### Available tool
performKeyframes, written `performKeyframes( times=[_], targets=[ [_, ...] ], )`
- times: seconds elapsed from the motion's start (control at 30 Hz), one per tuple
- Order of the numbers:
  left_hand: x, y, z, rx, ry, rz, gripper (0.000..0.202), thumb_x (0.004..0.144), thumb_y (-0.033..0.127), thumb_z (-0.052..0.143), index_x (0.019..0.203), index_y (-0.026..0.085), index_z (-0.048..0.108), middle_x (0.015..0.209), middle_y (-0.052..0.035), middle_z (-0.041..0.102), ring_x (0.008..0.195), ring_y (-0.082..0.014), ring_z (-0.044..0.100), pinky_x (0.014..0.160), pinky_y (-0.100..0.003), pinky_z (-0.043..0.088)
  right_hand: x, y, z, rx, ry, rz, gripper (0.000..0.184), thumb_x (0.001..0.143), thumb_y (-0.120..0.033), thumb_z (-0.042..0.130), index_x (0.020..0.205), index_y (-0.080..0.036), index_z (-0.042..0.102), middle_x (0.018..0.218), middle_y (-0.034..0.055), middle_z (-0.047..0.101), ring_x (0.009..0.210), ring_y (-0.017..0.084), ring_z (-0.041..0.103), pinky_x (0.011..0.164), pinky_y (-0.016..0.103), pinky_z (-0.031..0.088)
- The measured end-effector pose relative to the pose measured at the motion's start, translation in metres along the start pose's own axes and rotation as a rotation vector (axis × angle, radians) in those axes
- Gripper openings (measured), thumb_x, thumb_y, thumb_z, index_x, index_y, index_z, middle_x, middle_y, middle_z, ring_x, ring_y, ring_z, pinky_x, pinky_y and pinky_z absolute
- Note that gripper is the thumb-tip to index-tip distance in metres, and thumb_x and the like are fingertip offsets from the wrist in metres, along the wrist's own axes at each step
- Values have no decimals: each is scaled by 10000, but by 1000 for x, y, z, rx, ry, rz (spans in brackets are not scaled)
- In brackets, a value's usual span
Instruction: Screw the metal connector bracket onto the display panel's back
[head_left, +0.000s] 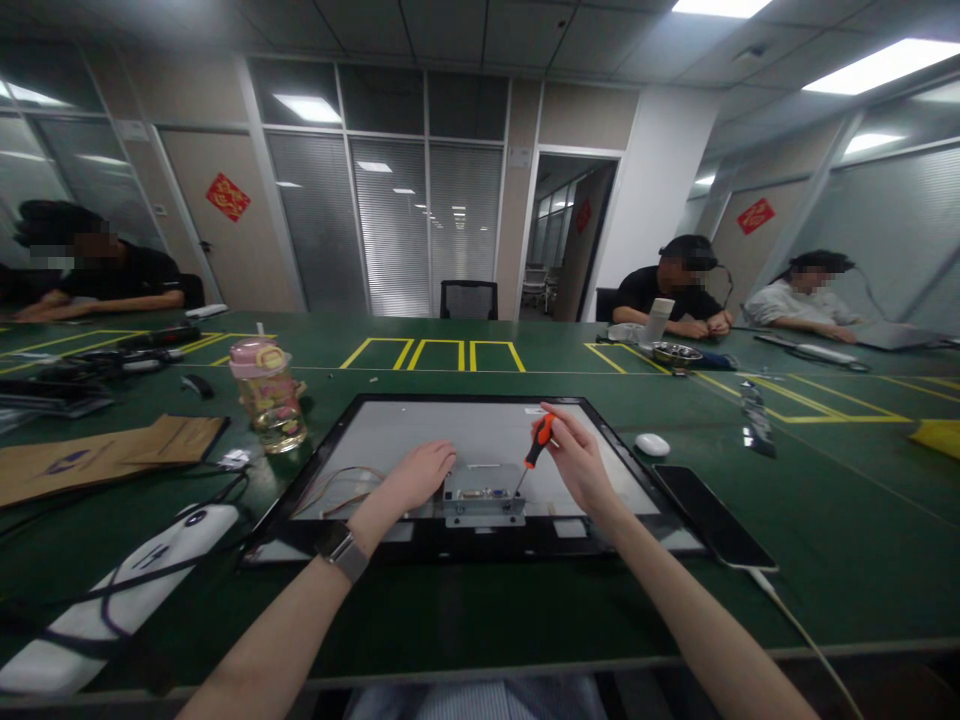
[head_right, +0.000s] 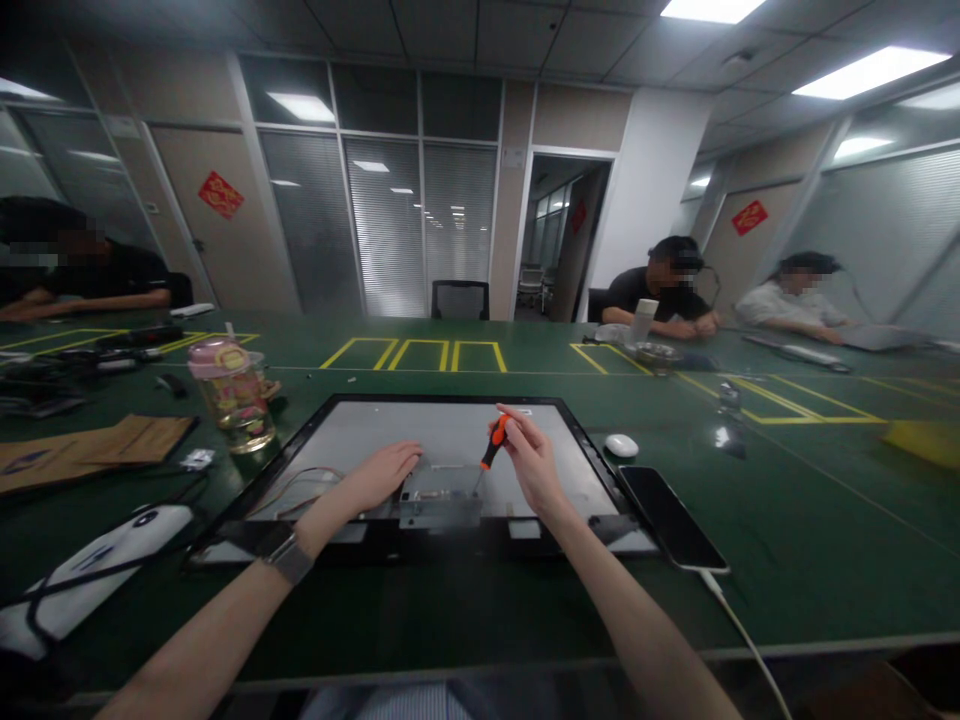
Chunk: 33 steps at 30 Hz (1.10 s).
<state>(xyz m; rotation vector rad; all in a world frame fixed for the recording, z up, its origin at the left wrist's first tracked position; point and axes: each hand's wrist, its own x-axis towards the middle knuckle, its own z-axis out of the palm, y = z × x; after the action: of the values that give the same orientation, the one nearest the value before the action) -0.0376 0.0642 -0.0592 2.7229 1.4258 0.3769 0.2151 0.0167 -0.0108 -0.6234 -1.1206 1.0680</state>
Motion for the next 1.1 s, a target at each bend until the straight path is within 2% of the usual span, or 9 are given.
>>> performKeyframes(
  times=[0.13,0.27,0.37,0.47,0.67,0.87,1.1],
  targets=[
    [0,0,0,-3,0,0,399,952,288,231,1188,129,511,1292,-104,498,1193,-185,445,1019,-339,303,-1,-2,1,54,-54,10,210,776,-347,600,950,-245,658,857,41,663,851,198,600,840,395,429],
    [0,-2,1,-18,1,-10,398,951,304,236,1192,141,509,1301,-102,491,1199,-188,440,1019,-347,304,0,-1,-1,56,-11,27,152,722,-336,660,851,-258,676,834,14,646,790,178,593,845,390,442],
    [0,-3,2,-29,3,2,410,951,312,224,1189,139,510,1294,-106,496,1202,-190,437,1018,-353,307,1,-1,-2,96,12,68,173,710,-342,673,865,-266,677,806,4,643,781,169,596,865,393,436],
    [0,-3,3,-45,10,8,432,954,328,197,1188,139,507,1279,-106,509,1202,-192,437,1021,-365,305,2,-3,0,132,-8,100,211,724,-358,658,912,-261,667,823,20,659,818,194,610,889,429,421],
    [0,-1,2,-17,22,-9,410,951,315,220,1177,145,516,1281,-105,509,1186,-195,456,1019,-363,312,2,-2,-2,159,-21,98,133,725,-343,665,827,-258,674,829,11,655,821,176,597,923,438,415],
    [1,-2,3,-5,15,8,417,950,306,217,1184,127,512,1289,-113,501,1195,-192,445,1026,-353,302,2,-1,-3,166,-49,139,218,758,-355,631,959,-272,651,834,13,654,815,178,610,914,440,418],
    [0,-4,5,-19,19,4,401,950,312,231,1187,144,507,1295,-103,498,1201,-184,440,1023,-351,298,2,0,-2,145,-38,89,131,733,-360,657,827,-268,672,837,7,652,833,173,595,932,440,413]
  ],
)
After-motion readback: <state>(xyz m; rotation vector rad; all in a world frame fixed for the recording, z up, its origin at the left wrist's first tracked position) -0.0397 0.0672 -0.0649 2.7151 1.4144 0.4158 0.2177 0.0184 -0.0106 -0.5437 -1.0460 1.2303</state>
